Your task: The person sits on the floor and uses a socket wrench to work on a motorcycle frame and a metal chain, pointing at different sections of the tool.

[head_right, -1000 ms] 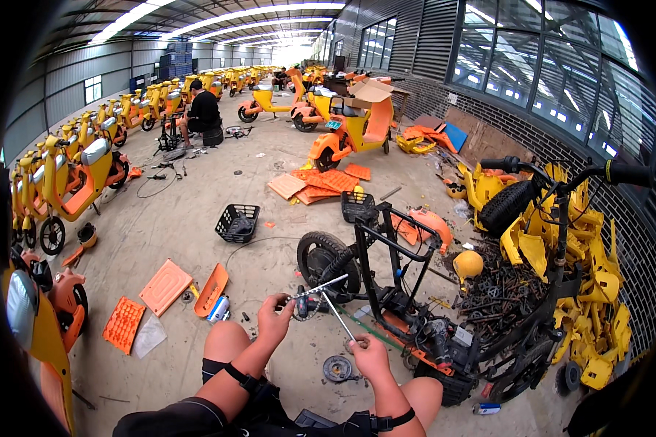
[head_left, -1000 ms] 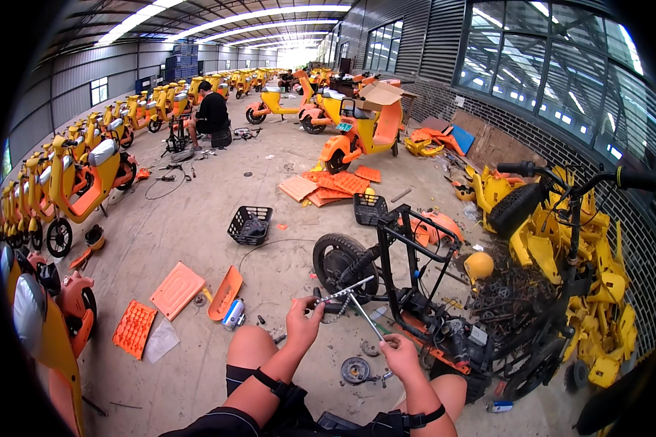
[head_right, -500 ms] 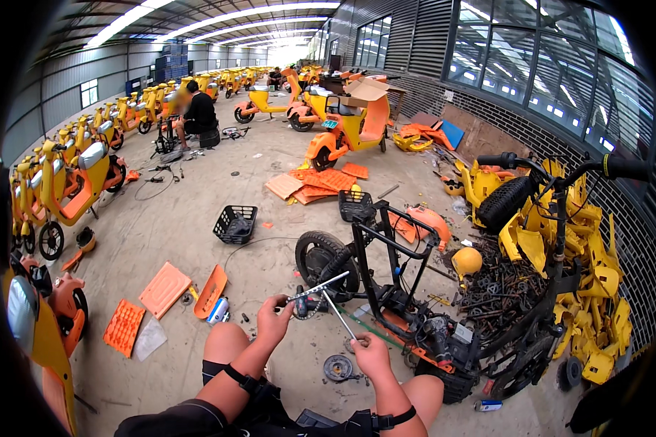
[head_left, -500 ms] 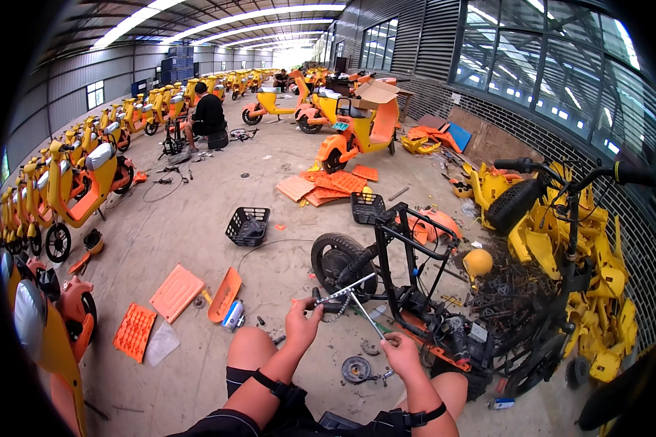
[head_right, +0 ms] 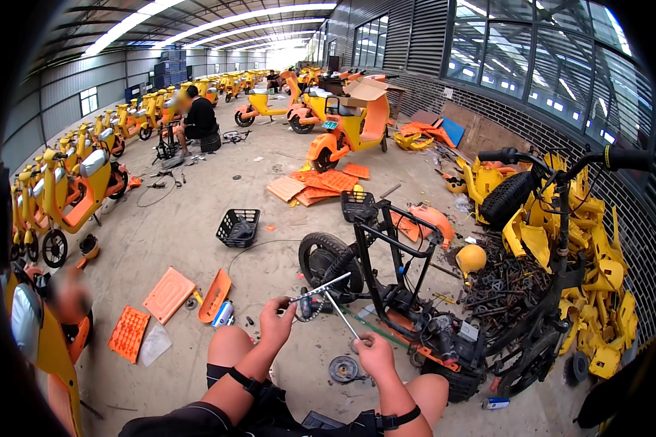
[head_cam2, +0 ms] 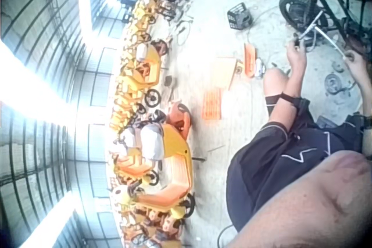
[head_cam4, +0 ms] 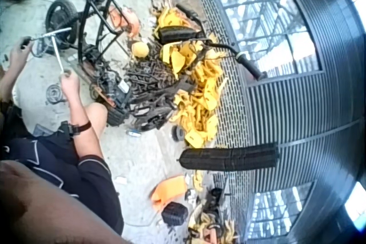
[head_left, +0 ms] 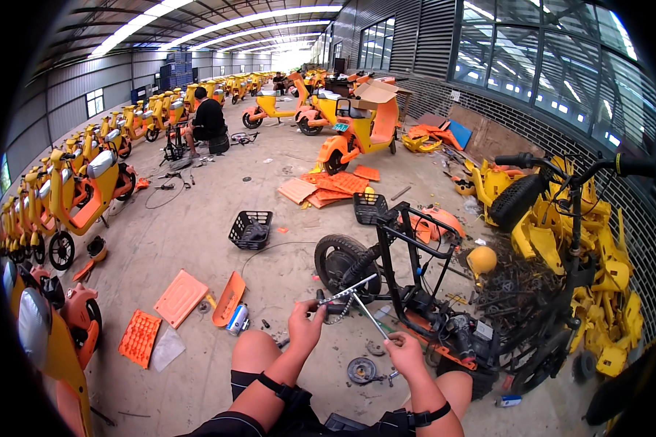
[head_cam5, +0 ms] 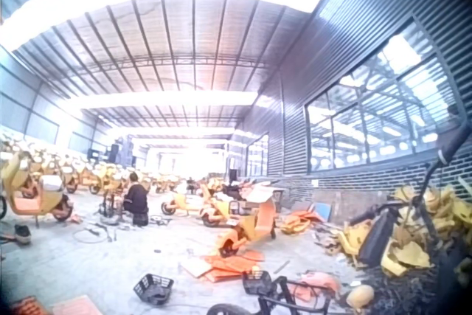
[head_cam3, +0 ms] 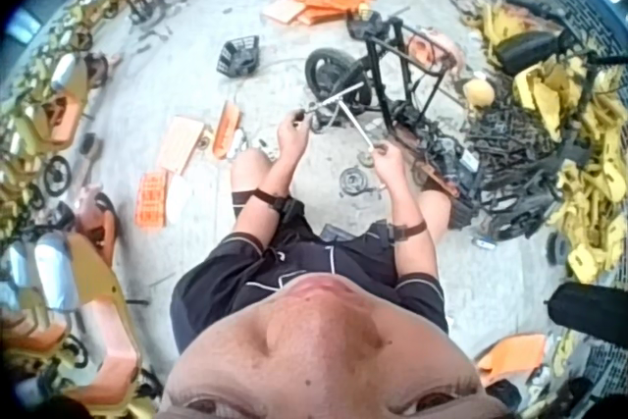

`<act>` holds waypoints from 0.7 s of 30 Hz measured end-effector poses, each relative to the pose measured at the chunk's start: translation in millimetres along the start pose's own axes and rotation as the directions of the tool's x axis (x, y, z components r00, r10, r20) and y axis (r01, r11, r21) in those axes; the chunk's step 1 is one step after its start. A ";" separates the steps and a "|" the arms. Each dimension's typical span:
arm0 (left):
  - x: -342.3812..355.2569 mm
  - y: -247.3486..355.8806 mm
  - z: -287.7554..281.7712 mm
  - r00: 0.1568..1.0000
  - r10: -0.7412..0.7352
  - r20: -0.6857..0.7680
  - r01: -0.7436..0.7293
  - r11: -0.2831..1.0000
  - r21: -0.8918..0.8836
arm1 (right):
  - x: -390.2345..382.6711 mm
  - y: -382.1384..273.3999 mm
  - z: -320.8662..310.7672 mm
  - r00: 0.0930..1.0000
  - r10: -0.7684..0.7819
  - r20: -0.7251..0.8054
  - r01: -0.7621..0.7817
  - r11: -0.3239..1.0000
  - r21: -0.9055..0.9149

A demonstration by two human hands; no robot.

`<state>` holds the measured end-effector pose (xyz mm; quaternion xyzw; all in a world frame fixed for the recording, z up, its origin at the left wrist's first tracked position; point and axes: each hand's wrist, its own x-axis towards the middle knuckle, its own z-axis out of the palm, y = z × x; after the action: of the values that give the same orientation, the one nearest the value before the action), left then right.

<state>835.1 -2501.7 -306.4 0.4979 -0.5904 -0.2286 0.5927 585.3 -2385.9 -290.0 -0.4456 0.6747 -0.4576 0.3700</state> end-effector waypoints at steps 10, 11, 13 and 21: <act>-0.3 0.3 2.1 1.000 0.009 -0.011 -0.009 1.000 -0.013 | 4.0 10.8 1.3 0.998 -0.059 -0.022 0.058 0.998 -0.036; -0.3 0.3 2.6 1.000 0.006 -0.014 -0.007 1.000 -0.020 | 4.2 10.9 1.4 0.998 -0.058 -0.026 0.057 0.998 -0.039; -0.3 0.6 3.2 1.000 0.006 -0.015 -0.006 1.000 -0.028 | 4.3 10.6 1.3 0.998 -0.059 -0.030 0.058 0.997 -0.044; -0.4 2.7 3.1 1.000 0.012 -0.007 -0.013 0.999 -0.034 | 3.3 7.3 0.1 0.998 -0.040 -0.042 0.036 0.996 -0.086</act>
<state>831.3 -2501.3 -304.8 0.4848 -0.5875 -0.2332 0.6045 582.4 -2387.7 -297.2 -0.4635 0.6928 -0.4451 0.3271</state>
